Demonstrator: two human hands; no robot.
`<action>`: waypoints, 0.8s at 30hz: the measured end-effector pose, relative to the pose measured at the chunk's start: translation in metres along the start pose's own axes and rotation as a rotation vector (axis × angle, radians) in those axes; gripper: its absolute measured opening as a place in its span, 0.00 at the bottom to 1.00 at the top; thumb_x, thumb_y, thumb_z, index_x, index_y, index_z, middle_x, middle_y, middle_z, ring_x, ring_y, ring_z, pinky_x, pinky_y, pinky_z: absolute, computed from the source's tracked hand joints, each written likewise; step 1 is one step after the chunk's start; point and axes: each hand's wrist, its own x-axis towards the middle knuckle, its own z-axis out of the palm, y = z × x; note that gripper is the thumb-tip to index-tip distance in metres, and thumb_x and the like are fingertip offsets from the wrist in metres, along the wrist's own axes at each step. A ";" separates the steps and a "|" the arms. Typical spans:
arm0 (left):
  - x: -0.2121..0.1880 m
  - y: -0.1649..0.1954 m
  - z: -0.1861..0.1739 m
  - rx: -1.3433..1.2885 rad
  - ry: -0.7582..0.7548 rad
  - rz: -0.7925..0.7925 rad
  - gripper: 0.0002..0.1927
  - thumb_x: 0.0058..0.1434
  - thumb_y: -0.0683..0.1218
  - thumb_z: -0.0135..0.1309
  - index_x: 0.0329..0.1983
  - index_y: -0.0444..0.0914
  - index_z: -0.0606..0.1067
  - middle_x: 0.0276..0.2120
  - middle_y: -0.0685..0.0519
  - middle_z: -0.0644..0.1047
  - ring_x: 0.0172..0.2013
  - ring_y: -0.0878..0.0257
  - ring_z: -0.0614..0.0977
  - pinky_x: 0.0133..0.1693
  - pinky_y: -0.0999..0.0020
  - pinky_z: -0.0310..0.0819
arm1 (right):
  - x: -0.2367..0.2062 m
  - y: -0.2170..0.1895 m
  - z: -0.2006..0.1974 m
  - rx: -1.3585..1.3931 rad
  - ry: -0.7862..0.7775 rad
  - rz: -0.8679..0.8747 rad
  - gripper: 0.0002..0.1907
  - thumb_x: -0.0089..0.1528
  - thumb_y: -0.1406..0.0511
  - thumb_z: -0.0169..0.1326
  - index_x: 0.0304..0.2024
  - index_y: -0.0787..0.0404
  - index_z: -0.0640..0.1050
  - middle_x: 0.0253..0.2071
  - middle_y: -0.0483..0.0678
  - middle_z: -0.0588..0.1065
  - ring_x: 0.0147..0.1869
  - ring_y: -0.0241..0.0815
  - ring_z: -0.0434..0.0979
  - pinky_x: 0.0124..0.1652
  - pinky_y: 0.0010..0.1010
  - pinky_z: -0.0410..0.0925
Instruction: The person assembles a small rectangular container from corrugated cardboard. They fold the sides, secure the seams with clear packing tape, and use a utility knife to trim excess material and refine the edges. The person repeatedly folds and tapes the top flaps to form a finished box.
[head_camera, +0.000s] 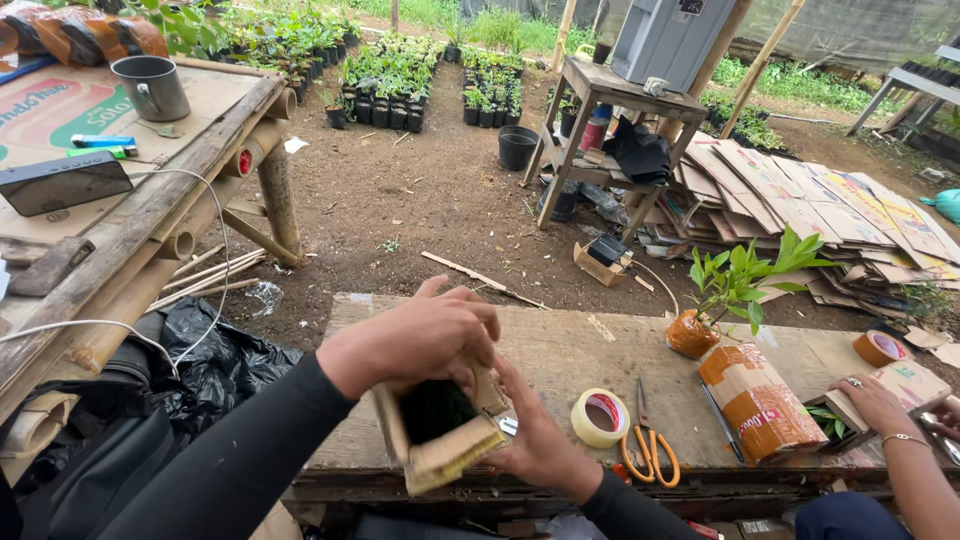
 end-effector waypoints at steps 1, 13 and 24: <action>0.001 0.005 0.002 0.015 0.043 0.009 0.16 0.49 0.53 0.67 0.43 0.51 0.85 0.54 0.59 0.76 0.65 0.60 0.68 0.67 0.29 0.38 | 0.001 0.000 0.002 -0.062 0.032 -0.009 0.70 0.45 0.58 0.78 0.76 0.63 0.45 0.75 0.65 0.52 0.80 0.62 0.46 0.72 0.47 0.47; -0.060 -0.033 0.054 -0.898 0.847 -0.354 0.51 0.59 0.77 0.42 0.78 0.48 0.50 0.77 0.46 0.54 0.76 0.50 0.56 0.72 0.39 0.43 | 0.045 -0.008 0.008 0.694 0.197 -0.013 0.62 0.52 0.52 0.71 0.75 0.59 0.47 0.71 0.56 0.59 0.75 0.47 0.61 0.70 0.39 0.58; -0.050 -0.047 0.141 -1.056 1.020 -0.176 0.59 0.60 0.58 0.61 0.80 0.40 0.34 0.77 0.41 0.52 0.72 0.51 0.61 0.68 0.60 0.55 | 0.099 0.015 0.061 0.816 0.290 -0.203 0.55 0.59 0.48 0.63 0.76 0.66 0.50 0.74 0.52 0.61 0.76 0.43 0.61 0.70 0.35 0.57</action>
